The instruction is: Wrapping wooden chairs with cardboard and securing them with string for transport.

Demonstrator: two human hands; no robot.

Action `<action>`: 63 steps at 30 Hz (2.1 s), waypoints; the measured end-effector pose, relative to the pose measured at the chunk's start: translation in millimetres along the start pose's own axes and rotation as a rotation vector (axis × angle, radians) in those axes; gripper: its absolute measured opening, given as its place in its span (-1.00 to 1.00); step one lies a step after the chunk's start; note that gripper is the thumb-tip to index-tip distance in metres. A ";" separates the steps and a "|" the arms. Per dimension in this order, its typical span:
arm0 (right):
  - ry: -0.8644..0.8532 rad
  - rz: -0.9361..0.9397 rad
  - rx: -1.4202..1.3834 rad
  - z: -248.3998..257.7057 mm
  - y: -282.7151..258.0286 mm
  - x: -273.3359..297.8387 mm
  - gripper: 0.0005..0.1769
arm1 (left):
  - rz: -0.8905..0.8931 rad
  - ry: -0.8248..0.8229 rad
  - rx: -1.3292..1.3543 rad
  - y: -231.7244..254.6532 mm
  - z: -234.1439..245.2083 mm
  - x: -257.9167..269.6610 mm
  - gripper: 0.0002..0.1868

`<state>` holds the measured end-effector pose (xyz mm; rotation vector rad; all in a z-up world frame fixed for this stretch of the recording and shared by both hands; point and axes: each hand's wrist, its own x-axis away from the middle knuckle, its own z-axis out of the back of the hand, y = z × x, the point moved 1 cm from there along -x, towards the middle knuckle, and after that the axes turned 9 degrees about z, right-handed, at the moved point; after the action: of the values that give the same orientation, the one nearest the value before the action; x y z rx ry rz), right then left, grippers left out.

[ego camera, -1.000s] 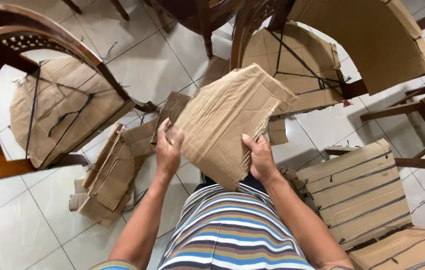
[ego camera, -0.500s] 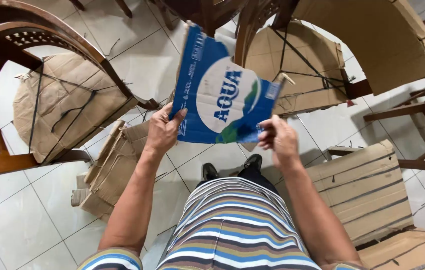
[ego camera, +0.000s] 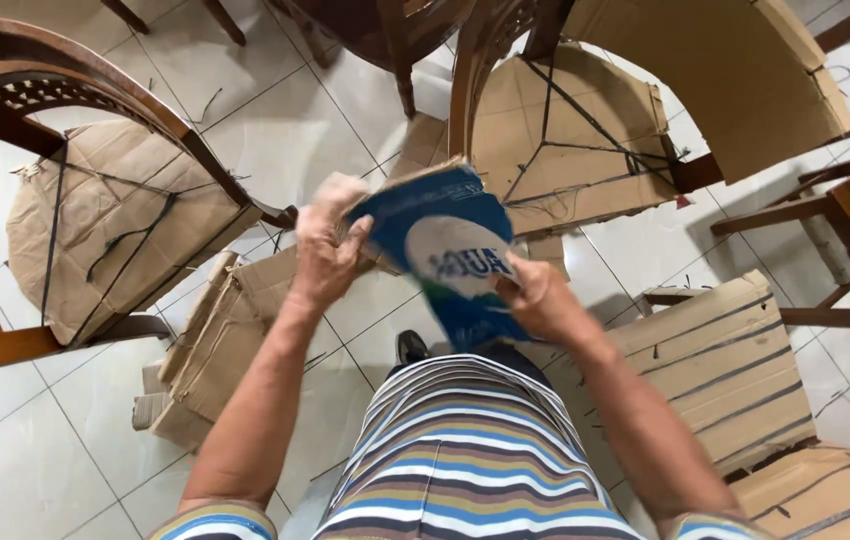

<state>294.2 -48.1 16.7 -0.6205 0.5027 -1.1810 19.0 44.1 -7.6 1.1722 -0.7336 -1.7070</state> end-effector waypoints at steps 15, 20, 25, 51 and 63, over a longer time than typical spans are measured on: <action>0.358 -0.027 -0.223 -59.4 31.7 21.7 0.21 | 0.952 -0.132 0.580 -43.9 -55.0 115.0 -0.54; 0.322 -0.418 -0.813 -71.8 77.3 26.7 -0.08 | 1.014 -0.154 0.803 -74.0 -64.5 135.7 -0.55; 0.319 -0.510 -0.862 -99.4 101.1 70.6 -0.47 | 1.184 -0.169 0.728 -92.1 -63.2 160.6 -0.54; 0.067 -0.112 -0.853 -38.2 107.0 24.3 -0.83 | 0.085 0.188 -0.500 48.2 -84.8 52.2 -0.07; 0.108 0.213 -0.089 -16.6 75.2 -5.7 -0.05 | 0.860 0.050 -0.005 56.4 -92.5 32.2 -0.46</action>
<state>333.3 -26.7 -46.5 -0.5655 0.6989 -0.9976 120.1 -6.4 -6.8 0.7174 -1.0111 -0.9505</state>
